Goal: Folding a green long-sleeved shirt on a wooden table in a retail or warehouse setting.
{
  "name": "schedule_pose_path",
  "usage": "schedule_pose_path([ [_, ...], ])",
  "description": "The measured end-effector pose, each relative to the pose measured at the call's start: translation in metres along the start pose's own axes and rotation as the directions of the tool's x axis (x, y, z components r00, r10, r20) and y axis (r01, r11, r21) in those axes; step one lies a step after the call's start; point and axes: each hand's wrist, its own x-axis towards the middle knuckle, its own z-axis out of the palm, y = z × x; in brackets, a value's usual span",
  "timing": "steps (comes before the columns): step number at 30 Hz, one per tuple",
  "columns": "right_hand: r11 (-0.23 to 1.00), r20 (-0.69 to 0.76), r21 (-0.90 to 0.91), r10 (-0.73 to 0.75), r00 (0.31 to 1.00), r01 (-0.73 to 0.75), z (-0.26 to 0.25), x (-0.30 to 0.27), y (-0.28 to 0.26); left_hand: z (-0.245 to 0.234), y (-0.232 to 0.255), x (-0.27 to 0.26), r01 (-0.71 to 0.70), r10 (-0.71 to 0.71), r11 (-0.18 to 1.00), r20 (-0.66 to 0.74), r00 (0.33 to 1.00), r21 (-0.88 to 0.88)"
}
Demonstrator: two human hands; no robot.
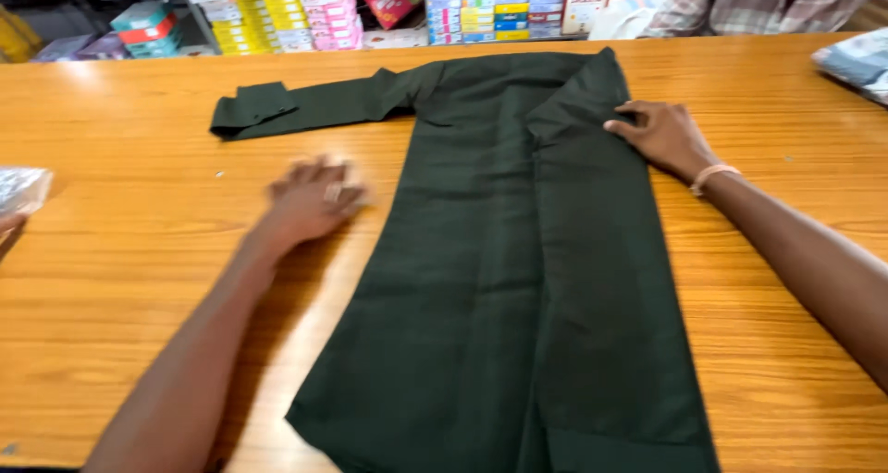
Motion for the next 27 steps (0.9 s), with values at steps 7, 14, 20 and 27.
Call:
schedule_pose_path([
  [7, 0.907, -0.298, -0.342, -0.353, 0.887, 0.246, -0.006, 0.004, -0.038, -0.025, 0.092, -0.036, -0.226, 0.227, 0.949, -0.024, 0.974, -0.220],
  [14, 0.798, -0.035, 0.048, -0.599, 0.800, 0.600, 0.059, 0.099, -0.235, -0.011, 0.095, -0.032, -0.204, 0.175, 0.940, -0.125, 0.977, -0.275],
  [20, 0.718, 0.182, 0.022, -0.687, 0.704, 0.695, 0.208, 0.143, -0.392, 0.000, 0.088, -0.029, -0.272, 0.188, 0.912, -0.278, 0.942, -0.307],
  [27, 0.804, 0.324, -0.065, -0.543, 0.775, 0.591, 0.265, 0.164, -0.409, -0.001, 0.078, -0.026, -0.305, 0.227, 0.919, -0.296, 0.928, -0.250],
])
